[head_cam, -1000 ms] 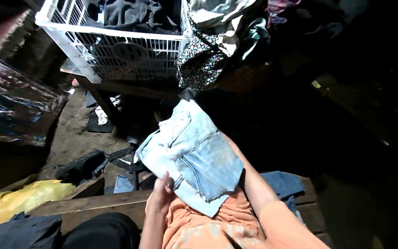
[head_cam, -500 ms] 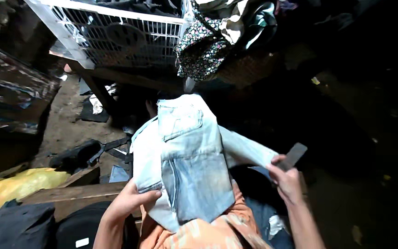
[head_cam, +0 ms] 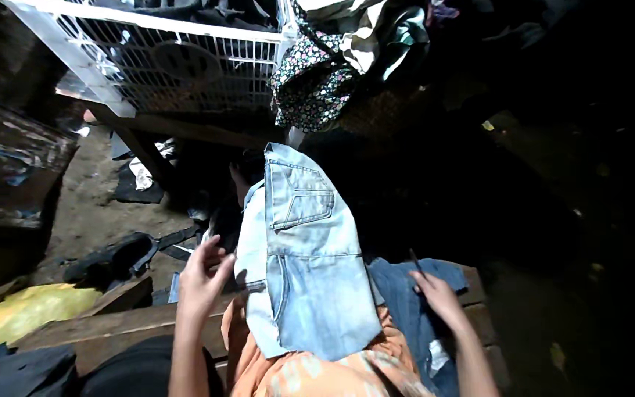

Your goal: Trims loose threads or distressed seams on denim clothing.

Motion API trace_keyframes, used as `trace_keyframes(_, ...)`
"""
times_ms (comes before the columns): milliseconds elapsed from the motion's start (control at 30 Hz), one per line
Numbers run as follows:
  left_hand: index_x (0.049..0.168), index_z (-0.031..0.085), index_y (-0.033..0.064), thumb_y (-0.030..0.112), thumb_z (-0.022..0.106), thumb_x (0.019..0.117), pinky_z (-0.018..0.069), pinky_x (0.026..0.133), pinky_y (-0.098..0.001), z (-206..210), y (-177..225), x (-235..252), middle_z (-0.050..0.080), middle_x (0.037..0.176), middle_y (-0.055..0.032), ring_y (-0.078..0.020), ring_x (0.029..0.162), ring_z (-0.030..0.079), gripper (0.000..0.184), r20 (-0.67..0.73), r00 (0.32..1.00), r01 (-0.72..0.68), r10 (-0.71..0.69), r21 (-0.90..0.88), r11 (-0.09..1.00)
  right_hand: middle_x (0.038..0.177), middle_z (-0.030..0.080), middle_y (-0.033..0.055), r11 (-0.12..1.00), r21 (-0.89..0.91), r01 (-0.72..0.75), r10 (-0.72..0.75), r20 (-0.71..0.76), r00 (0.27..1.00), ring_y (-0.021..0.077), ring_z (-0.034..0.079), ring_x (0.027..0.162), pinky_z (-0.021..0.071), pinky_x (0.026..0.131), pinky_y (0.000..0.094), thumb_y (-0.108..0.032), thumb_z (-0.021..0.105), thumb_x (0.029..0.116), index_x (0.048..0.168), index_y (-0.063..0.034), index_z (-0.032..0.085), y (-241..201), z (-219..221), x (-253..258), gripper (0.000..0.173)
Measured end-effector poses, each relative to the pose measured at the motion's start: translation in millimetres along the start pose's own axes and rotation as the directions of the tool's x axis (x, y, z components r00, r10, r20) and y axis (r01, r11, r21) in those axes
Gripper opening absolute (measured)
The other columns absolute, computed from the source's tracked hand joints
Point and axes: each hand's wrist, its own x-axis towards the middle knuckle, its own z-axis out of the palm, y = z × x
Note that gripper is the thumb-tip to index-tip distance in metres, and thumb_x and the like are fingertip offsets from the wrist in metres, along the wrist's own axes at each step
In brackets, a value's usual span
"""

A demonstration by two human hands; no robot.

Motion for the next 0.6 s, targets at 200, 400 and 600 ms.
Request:
trace_keyframes(200, 0.132, 0.056, -0.0111, 0.018, 0.062, 0.0994, 0.0522, 0.093, -0.0379, 61.7, 58.1, 12.4, 0.066, 0.119, -0.0241, -0.022, 0.105, 0.065, 0.044, -0.036, 0.999, -0.035, 0.026, -0.277, 0.96, 0.082, 0.059, -0.0045, 0.783, 0.315, 0.536, -0.511, -0.163, 0.844, -0.0022, 0.049, 0.068, 0.0428, 0.064, 0.0168, -0.033, 0.043, 0.107, 0.121, -0.0006, 0.067, -126.6, -5.8, -37.9, 0.042)
trace_keyframes(400, 0.094, 0.064, -0.0004, 0.002, 0.059, 0.0968, 0.0541, 0.071, -0.0179, 105.5, 83.7, 10.8, 0.065, 0.077, 0.0037, 0.0012, 0.071, 0.063, 0.006, -0.195, 0.975, -0.05, -0.111, -0.672, 0.739, 0.096, 0.072, 0.006, 0.712, 0.345, 0.611, -0.638, -0.046, 0.769, 0.0046, 0.063, 0.079, 0.0524, 0.074, 0.0264, -0.021, 0.047, 0.1061, 0.119, 0.0009, 0.068, -171.0, 50.0, -50.9, 0.033)
trace_keyframes(600, 0.088, 0.063, 0.003, -0.002, 0.057, 0.0925, 0.0548, 0.069, -0.0182, 119.8, 92.9, 5.3, 0.065, 0.073, 0.0066, 0.001, 0.069, 0.063, 0.009, -0.195, 0.97, -0.062, -0.143, -0.773, 0.632, 0.071, 0.063, 0.0051, 0.727, 0.098, 0.679, -0.653, -0.204, 0.729, 0.0182, 0.058, 0.059, 0.0495, 0.058, 0.0412, -0.046, 0.047, 0.1028, 0.129, 0.0005, 0.063, -174.8, 54.5, -22.2, 0.055)
